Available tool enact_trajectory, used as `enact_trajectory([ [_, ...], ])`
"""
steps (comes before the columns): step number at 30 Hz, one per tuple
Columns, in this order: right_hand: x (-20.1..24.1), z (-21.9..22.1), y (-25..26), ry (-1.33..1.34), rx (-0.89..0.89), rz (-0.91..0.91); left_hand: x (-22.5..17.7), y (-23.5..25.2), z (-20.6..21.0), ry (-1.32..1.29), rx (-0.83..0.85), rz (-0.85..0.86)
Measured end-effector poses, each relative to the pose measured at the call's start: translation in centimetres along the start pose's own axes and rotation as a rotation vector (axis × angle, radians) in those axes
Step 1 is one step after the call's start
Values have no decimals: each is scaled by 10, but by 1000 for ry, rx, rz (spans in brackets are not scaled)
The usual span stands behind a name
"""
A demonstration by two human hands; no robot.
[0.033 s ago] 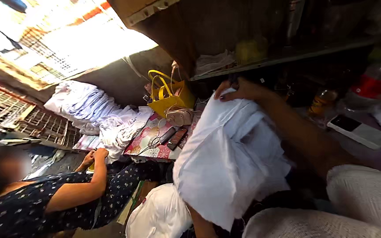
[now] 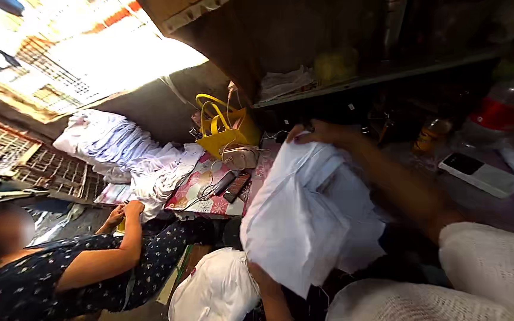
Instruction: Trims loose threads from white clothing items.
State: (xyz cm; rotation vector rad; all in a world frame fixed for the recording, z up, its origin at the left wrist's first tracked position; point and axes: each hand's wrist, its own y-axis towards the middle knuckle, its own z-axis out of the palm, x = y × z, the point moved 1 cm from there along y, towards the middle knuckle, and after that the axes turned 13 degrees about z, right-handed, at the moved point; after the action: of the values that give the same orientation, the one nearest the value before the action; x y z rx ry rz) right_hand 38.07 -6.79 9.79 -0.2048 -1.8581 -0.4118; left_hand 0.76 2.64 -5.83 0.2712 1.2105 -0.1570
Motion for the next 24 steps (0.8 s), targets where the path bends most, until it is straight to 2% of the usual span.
enact_trajectory([
  [1, -53, 13, 4, -55, 11, 177, 34, 11, -8, -196, 64, -72],
  [2, -103, 27, 3, -110, 4, 328, 52, 19, -14, -325, 138, -222],
  [3, -138, 39, 2, -122, 17, 447, 59, 25, -16, -374, 193, -317],
  [4, -155, 46, 2, -106, 17, 516, 55, 29, -11, -313, 219, -341],
  [6, -158, 49, 1, -83, -30, 520, 36, 34, 12, -1, 196, -276],
  [8, -138, 49, 0, -167, -105, 439, 19, 40, 32, 240, 109, -193],
  [10, -107, 42, 1, -220, -155, 316, 2, 43, 43, 290, 69, -108],
  [12, -84, 31, 2, -160, -114, 235, -7, 39, 42, 242, 52, -72],
  [15, -118, 27, 10, -89, -19, 243, 20, 31, 28, 271, 7, -70],
  [17, -148, 42, 13, -300, -102, 412, 45, 31, 13, 447, -39, 59],
  [19, -142, 63, 9, -549, -385, 466, 35, 33, 14, 738, -27, 347],
  [21, -103, 86, 3, -625, -626, 318, 4, 30, 36, 954, 90, 699],
  [22, -81, 101, 2, -595, -666, 230, -9, 30, 51, 1002, 187, 834],
  [24, -56, 134, 6, -420, -571, 127, -11, 37, 80, 1063, 409, 953],
])
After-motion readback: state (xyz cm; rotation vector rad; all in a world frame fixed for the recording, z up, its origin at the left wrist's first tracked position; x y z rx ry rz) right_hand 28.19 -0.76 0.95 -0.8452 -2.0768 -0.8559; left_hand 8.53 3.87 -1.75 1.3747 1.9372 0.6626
